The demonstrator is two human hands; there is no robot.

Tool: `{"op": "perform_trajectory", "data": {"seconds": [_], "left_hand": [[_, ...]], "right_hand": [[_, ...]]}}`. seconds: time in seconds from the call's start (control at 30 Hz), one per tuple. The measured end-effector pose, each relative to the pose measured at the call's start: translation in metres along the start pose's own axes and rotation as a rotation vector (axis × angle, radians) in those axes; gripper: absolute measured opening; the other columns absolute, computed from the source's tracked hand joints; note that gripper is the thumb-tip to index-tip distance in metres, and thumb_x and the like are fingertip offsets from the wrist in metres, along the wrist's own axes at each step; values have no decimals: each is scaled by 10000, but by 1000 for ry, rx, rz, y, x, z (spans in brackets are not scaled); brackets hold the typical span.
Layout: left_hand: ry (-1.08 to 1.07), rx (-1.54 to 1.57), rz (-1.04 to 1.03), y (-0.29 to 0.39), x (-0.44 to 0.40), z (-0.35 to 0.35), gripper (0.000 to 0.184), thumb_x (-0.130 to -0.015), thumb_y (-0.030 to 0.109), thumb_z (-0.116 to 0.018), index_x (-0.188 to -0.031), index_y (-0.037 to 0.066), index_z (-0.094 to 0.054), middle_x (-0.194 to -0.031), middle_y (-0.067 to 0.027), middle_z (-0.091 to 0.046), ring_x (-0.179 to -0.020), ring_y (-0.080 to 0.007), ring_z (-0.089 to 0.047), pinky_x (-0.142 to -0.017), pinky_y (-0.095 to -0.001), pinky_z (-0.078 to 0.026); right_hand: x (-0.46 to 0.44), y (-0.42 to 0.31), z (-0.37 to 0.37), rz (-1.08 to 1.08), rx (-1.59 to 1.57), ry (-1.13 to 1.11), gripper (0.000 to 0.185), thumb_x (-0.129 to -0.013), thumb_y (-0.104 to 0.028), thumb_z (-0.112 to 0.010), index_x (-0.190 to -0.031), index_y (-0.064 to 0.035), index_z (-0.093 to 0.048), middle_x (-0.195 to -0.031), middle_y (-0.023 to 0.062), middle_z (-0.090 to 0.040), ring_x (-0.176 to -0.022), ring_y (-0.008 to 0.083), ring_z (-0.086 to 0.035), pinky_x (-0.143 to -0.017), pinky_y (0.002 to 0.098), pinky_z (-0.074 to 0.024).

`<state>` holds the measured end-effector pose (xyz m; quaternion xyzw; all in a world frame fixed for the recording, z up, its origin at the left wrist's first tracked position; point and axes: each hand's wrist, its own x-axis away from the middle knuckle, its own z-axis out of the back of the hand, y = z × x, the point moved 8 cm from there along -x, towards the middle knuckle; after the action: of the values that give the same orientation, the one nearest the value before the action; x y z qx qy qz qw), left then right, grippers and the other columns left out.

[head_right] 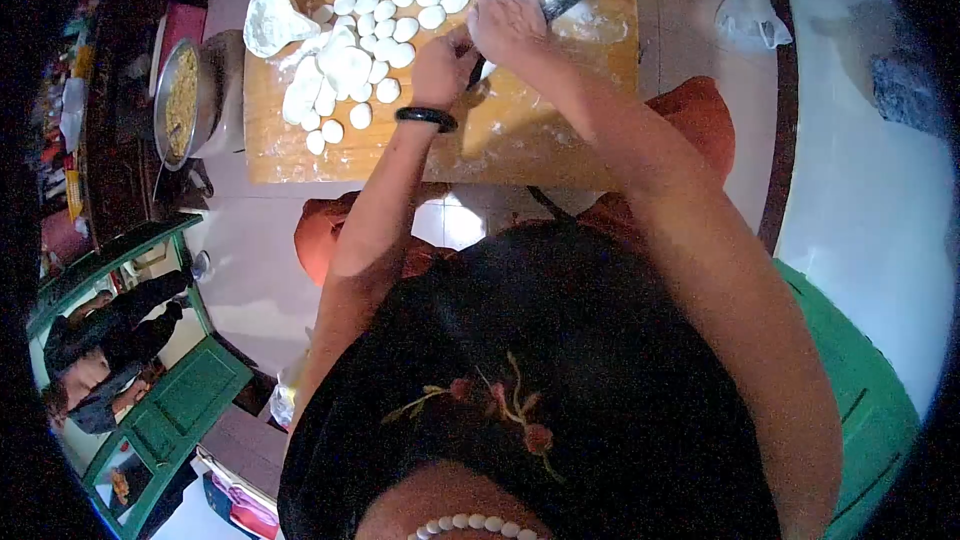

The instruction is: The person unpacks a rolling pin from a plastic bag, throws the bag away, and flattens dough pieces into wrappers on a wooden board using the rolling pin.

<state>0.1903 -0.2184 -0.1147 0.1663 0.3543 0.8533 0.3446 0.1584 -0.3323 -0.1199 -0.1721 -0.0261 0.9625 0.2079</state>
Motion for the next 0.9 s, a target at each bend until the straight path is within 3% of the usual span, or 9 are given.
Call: {"op": "perform_trajectory", "data": {"seconds": [0.1,0.23,0.47,0.6,0.63,0.67,0.73,0.77,0.9], "left_hand": [[24,50,-10,-22,-3,-5,154,-864,161,-652,-927,23,-678,-826,-207,-684,-761,-391,-658,-671,-455,-501],[76,299,169,-49,17,-3,208,-911,149,-687,-949,-54,-659,-746,-76,-679,-680,-151,-633,-619,-320,-501],[-81,186,122,-22,12,-24,175,-937,112,-619,-973,-56,-647,-719,-56,-658,-585,-135,-605,-505,-298,-490],[-183,331,225,19,10,-7,164,-919,98,-608,-984,-41,-666,-767,-102,-716,-634,-143,-644,-561,-319,-520],[-105,-121,-179,11,4,-10,186,-913,100,-625,-1044,-22,-676,-810,-131,-727,-691,-172,-664,-645,-336,-539],[-43,26,93,-3,6,-1,223,-904,109,-647,-1092,-8,-676,-853,-152,-725,-748,-195,-673,-708,-346,-536],[35,177,45,-33,7,-2,240,-893,90,-664,-1109,-13,-673,-901,-165,-725,-773,-197,-677,-716,-338,-534],[100,336,-5,-18,16,10,163,-899,129,-595,-872,-30,-620,-705,-138,-638,-614,-203,-590,-585,-391,-476],[72,595,198,-57,23,-18,215,-872,115,-644,-1035,-24,-623,-801,-147,-666,-736,-212,-640,-655,-374,-506]], "right_hand": [[21,13,-4,-40,46,-20,632,-953,-299,-477,-1499,-8,-346,-1557,186,-353,-1468,302,-288,-1189,530,-156],[91,32,30,-104,-46,-298,670,-962,-204,-474,-1551,3,-230,-1607,201,-258,-1498,304,-231,-1225,500,-125],[40,1,1,63,75,-96,570,-851,-171,-505,-1372,62,-484,-1476,223,-434,-1399,322,-344,-1147,529,-207],[1,0,0,-135,-167,-150,614,-946,-165,-347,-1543,-36,-281,-1618,213,-207,-1522,323,-134,-1223,547,-56],[2,2,21,-153,-217,-240,607,-956,-167,-346,-1547,-46,-274,-1624,202,-197,-1522,326,-126,-1227,539,-44],[10,4,32,-161,-281,-334,601,-966,-169,-345,-1551,-57,-267,-1629,191,-187,-1522,329,-118,-1231,531,-32],[45,22,2,-216,-52,-176,610,-1002,-272,-379,-1556,-58,-240,-1642,158,-171,-1524,308,-126,-1230,526,-55],[66,27,12,-202,-70,-126,624,-1002,-277,-401,-1557,-50,-228,-1638,155,-179,-1517,303,-152,-1230,532,-63],[95,34,30,-165,-20,-234,654,-977,-302,-503,-1527,-27,-280,-1588,173,-284,-1493,292,-235,-1213,539,-146]]}}
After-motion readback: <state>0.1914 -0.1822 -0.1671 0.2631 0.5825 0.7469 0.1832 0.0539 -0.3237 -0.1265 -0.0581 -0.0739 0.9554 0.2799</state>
